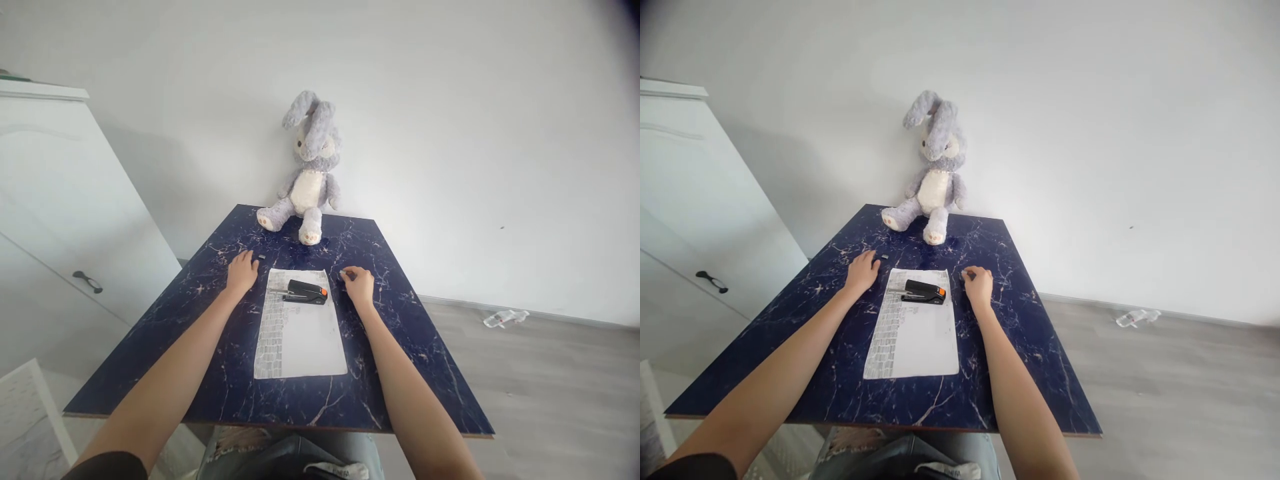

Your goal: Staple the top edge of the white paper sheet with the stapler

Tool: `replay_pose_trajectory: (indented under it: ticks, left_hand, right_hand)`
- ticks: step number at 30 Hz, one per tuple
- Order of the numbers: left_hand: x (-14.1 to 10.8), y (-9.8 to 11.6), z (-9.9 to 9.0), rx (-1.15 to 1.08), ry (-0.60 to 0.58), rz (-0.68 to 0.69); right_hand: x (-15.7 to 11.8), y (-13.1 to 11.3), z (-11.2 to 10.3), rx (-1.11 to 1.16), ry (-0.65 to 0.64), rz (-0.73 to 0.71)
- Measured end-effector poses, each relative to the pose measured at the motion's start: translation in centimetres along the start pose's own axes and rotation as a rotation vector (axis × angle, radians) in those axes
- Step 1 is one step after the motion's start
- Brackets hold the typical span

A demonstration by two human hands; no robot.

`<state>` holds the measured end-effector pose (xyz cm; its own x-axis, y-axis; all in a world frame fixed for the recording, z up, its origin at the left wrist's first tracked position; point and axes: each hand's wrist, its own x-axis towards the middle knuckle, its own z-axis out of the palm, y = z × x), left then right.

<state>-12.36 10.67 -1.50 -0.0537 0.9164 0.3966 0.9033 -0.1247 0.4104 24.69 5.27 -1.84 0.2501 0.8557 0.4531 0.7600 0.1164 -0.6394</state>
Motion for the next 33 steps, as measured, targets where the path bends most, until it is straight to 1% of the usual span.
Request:
replay_pose_trajectory:
  ticks: [2, 3, 5, 7, 8, 9, 10, 11, 13, 14, 15, 16, 18, 20, 22, 24, 26, 28, 30, 33]
  left_hand:
    - [0.0, -0.4, 0.8, 0.078, -0.127, 0.025]
    - [-0.1, -0.4, 1.1, 0.100, -0.164, 0.047]
    - [-0.3, 0.0, 1.3, 0.116, -0.195, 0.077]
    - [-0.4, 0.4, 1.1, 0.100, -0.183, 0.089]
    - [-0.4, 0.5, 1.0, 0.085, -0.167, 0.095]
    - [-0.4, 0.7, 0.8, 0.069, -0.152, 0.103]
    - [-0.4, 0.7, 0.6, 0.056, -0.140, 0.114]
    - [-0.3, 0.8, 0.5, 0.049, -0.135, 0.125]
    - [-0.3, 0.9, 0.4, 0.052, -0.131, 0.150]
    - [-0.3, 0.9, 0.5, 0.052, -0.121, 0.160]
    - [-0.3, 1.0, 0.5, 0.034, -0.103, 0.168]
    - [-0.3, 1.1, 0.6, -0.001, -0.078, 0.178]
    - [-0.3, 1.6, 0.7, -0.096, -0.027, 0.197]
    - [-0.5, 2.4, 0.7, -0.245, 0.004, 0.221]
    - [-0.9, 3.4, 0.7, -0.415, 0.006, 0.258]
    - [-1.3, 4.2, 0.7, -0.556, -0.007, 0.308]
    - [-1.7, 4.8, 0.6, -0.597, -0.026, 0.357]
    - [-2.0, 5.0, 0.5, -0.591, -0.045, 0.395]
    - [-2.1, 5.1, 0.4, -0.577, -0.069, 0.441]
    - [-2.2, 5.2, 0.3, -0.575, -0.123, 0.564]
  right_hand:
    - [0.2, 1.2, 0.0, -0.046, -0.003, 0.057]
    - [0.1, 1.4, 0.1, -0.055, -0.004, 0.072]
    - [-0.1, 1.0, 0.2, -0.061, 0.022, 0.076]
    - [-0.5, -0.2, 0.3, -0.021, 0.073, -0.004]
    - [-0.6, -1.1, 0.3, 0.029, 0.091, -0.081]
    - [-0.8, -2.0, 0.3, 0.101, 0.081, -0.178]
    - [-1.1, -2.9, 0.3, 0.186, 0.031, -0.283]
    - [-1.3, -3.8, 0.2, 0.269, -0.058, -0.389]
    - [-1.9, -5.0, 0.3, 0.391, -0.309, -0.596]
    - [-2.2, -5.4, 0.3, 0.420, -0.432, -0.675]
    - [-2.4, -5.6, 0.4, 0.427, -0.526, -0.722]
    - [-2.6, -5.7, 0.5, 0.417, -0.581, -0.734]
    - [-2.9, -5.4, 0.9, 0.380, -0.604, -0.682]
    - [-2.9, -4.9, 1.3, 0.367, -0.581, -0.618]
    - [-2.9, -4.5, 1.6, 0.383, -0.547, -0.581]
    - [-2.7, -4.2, 1.7, 0.401, -0.476, -0.525]
    - [-2.4, -4.0, 1.6, 0.399, -0.405, -0.442]
    - [-2.1, -3.8, 1.5, 0.386, -0.372, -0.370]
    - [-1.9, -3.8, 1.4, 0.383, -0.372, -0.337]
    - [-1.8, -3.7, 1.3, 0.393, -0.381, -0.330]
